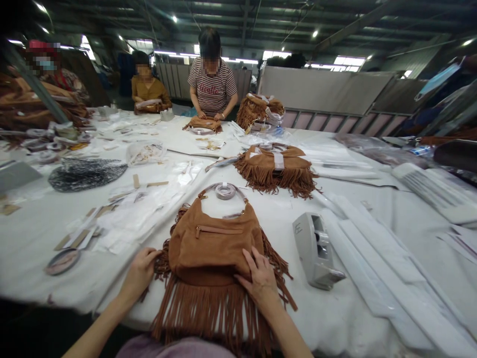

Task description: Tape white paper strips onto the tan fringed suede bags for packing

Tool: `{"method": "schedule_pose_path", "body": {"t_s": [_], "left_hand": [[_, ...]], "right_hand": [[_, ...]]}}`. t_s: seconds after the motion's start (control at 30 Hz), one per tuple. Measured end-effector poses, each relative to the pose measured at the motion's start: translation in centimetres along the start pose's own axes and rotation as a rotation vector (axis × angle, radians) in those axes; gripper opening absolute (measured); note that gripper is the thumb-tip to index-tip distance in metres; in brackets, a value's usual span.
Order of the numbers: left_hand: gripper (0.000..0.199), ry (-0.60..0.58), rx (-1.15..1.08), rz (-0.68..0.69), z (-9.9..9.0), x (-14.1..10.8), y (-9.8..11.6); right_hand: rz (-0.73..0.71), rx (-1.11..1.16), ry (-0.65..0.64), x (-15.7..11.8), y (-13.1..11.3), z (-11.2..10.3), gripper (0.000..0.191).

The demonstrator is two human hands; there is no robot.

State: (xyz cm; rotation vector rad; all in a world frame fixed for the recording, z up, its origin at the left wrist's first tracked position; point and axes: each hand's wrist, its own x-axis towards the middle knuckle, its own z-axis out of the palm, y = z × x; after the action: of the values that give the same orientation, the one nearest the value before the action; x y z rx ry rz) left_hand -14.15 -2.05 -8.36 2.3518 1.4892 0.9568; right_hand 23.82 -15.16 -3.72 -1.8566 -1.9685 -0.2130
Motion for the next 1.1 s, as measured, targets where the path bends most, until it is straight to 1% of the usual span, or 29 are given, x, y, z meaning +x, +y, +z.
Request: {"method": "schedule_pose_path", "body": {"t_s": [0.07,0.13,0.17,0.2,0.27,0.3,0.33,0.37,0.43,0.5,0.53,0.57,0.63,0.67,0.73,0.8,0.83,0.9,0.97,1.03,1.1], "left_hand": [[0.033,0.098,0.025,-0.034,-0.8,-0.1,1.1],[0.033,0.2,0.021,-0.052,-1.6,-0.3,3.2],[0.036,0.218,0.009,-0.048,-1.9,-0.5,4.5],[0.043,0.208,-0.002,-0.031,-2.0,-0.8,5.9],[0.058,0.109,-0.002,0.044,-1.8,-1.3,8.5],[0.061,0.043,0.005,0.089,-1.6,-1.6,9.6],[0.059,-0.014,0.01,0.128,-1.3,-1.8,10.4],[0.054,-0.052,0.011,0.153,-1.2,-1.8,10.9],[0.042,-0.066,-0.007,0.15,-1.3,-1.4,11.1],[0.03,-0.023,-0.057,0.108,-2.0,-0.3,10.8],[0.026,0.004,-0.091,0.086,-2.5,0.6,10.7],[0.024,0.025,-0.13,0.07,-3.0,1.5,10.6],[0.023,0.04,-0.205,0.056,-3.6,3.7,10.9],[0.024,0.028,-0.233,0.058,-3.7,4.8,11.2],[0.026,-0.023,-0.244,0.077,-3.2,6.9,12.0],[0.028,-0.095,-0.183,0.09,-2.1,8.6,12.9],[0.03,-0.135,-0.127,0.083,-1.5,9.2,13.3],[0.034,-0.215,0.008,0.032,-0.4,10.0,14.1],[0.034,-0.304,0.116,-0.048,0.4,10.4,14.9],[0.032,-0.389,0.153,-0.124,1.0,10.8,15.4],[0.034,-0.441,0.143,-0.182,1.7,11.4,15.6]], "right_hand": [[-0.001,0.004,-0.005,-0.1,0.0,-0.1,0.065],[0.001,0.005,0.004,-0.2,-0.1,0.0,0.066],[0.006,0.005,0.013,-0.3,-0.1,0.0,0.065],[0.012,0.006,0.021,-0.3,-0.2,0.1,0.065],[0.026,0.01,0.035,-0.4,-0.5,0.3,0.063],[0.031,0.014,0.041,-0.4,-0.6,0.3,0.062],[0.036,0.02,0.043,-0.5,-0.7,0.3,0.062],[0.038,0.026,0.04,-0.6,-0.8,0.2,0.062],[0.035,0.04,0.007,-0.8,-0.8,-0.3,0.062],[0.032,0.049,-0.037,-1.0,-0.6,-1.0,0.06],[0.036,0.049,-0.039,-1.0,-0.5,-1.4,0.058],[0.045,0.049,-0.021,-0.8,-0.5,-1.7,0.054],[0.076,0.057,0.067,0.1,-0.5,-2.3,0.047],[0.093,0.065,0.119,0.8,-0.6,-2.6,0.044],[0.13,0.09,0.199,3.1,-0.9,-3.2,0.04],[0.133,0.124,0.221,6.2,-1.0,-3.5,0.036],[0.112,0.143,0.206,8.0,-0.9,-3.5,0.033],[0.043,0.16,0.133,11.8,-0.2,-3.0,0.029],[-0.01,0.108,0.014,15.5,0.8,-1.9,0.028],[-0.017,-0.023,-0.13,18.8,1.8,-0.1,0.029],[0.0,-0.173,-0.293,21.5,2.7,2.1,0.03]]}}
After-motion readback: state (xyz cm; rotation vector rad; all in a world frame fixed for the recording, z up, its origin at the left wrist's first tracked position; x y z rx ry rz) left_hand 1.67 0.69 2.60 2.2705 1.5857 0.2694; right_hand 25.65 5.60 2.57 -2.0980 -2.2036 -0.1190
